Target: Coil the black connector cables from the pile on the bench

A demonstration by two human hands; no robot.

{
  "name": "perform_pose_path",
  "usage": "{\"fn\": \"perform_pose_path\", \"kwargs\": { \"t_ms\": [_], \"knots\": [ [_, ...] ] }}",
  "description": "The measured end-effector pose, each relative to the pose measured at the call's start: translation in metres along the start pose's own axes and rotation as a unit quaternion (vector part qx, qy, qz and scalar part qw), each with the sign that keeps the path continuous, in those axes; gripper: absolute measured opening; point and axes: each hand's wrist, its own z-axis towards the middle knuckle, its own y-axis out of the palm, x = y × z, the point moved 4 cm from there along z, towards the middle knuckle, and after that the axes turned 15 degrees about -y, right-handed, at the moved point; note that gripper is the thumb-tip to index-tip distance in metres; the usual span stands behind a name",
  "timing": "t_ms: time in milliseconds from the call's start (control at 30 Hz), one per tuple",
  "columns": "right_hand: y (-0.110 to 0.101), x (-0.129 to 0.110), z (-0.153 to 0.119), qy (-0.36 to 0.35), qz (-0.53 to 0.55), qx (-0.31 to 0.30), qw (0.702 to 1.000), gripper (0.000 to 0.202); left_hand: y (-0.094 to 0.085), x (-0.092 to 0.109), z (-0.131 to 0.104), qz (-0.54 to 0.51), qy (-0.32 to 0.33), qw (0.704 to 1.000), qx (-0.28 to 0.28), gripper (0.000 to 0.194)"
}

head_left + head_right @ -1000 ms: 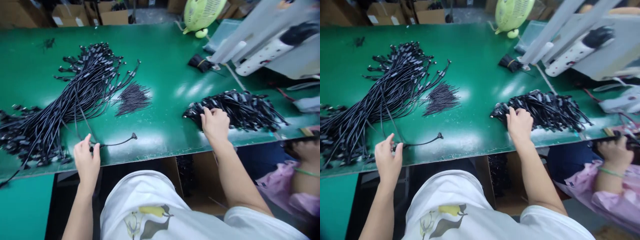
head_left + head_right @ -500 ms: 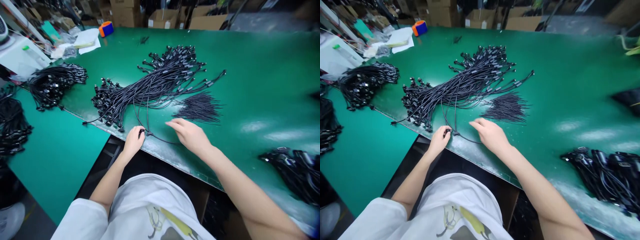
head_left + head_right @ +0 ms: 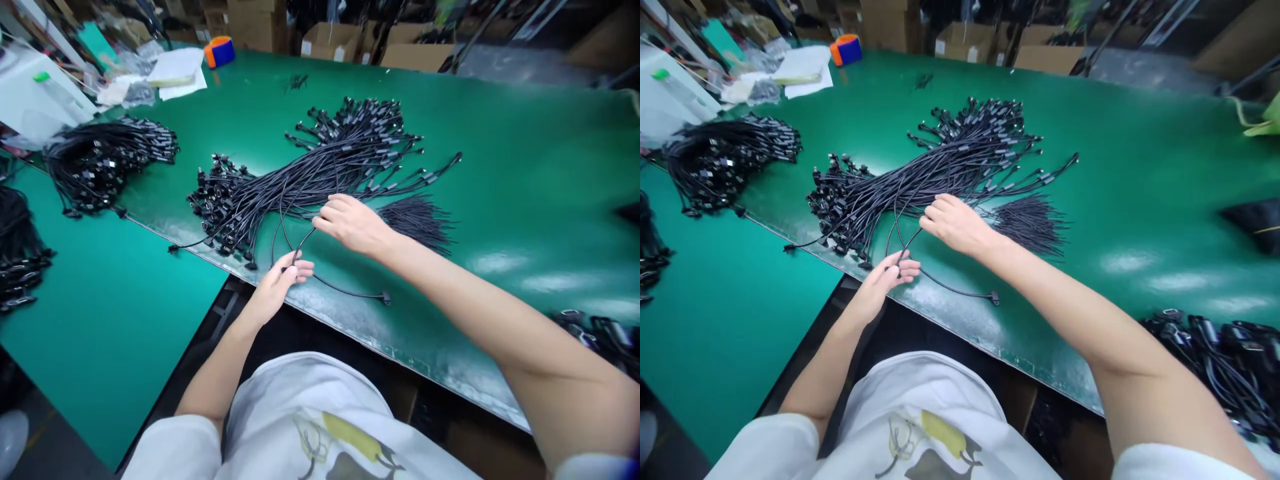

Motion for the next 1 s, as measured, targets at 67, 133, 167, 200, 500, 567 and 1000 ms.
{"fn": "perform_pose_path", "kwargs": {
  "t_ms": [67, 133, 167, 200, 500, 567, 1000],
  "knots": [
    [-0.005, -0.002, -0.008, 0.015, 0.023, -0.014, 1.000, 0.039, 0.007, 0.001, 0.007, -0.081, -0.053, 0.993, -0.070, 0.046],
    [-0.009, -0.009, -0.014, 0.034, 0.050, -0.013, 0.998, 0.042, 0.007, 0.002, 0.009, -0.104, -0.071, 0.988, -0.086, 0.039],
    [-0.010, -0.013, -0.016, 0.040, 0.062, -0.009, 0.997, 0.043, 0.006, 0.004, 0.009, -0.091, -0.070, 0.990, -0.084, 0.033],
    [-0.012, -0.018, -0.017, 0.042, 0.071, -0.003, 0.997, 0.044, 0.006, 0.005, 0.007, -0.065, -0.068, 0.992, -0.085, 0.027],
    [0.033, 0.089, -0.011, 0.174, 0.080, -0.015, 0.981, 0.020, 0.021, 0.024, -0.007, -0.018, -0.062, 0.979, -0.195, 0.035],
    [0.020, 0.140, -0.009, 0.266, 0.056, -0.003, 0.962, 0.022, 0.021, 0.040, 0.000, -0.033, -0.038, 0.986, -0.162, 0.032],
    [-0.183, 0.122, -0.042, 0.237, -0.004, 0.321, 0.917, 0.055, -0.026, 0.078, -0.053, -0.034, 0.180, 0.979, -0.095, 0.058]
  ]
}}
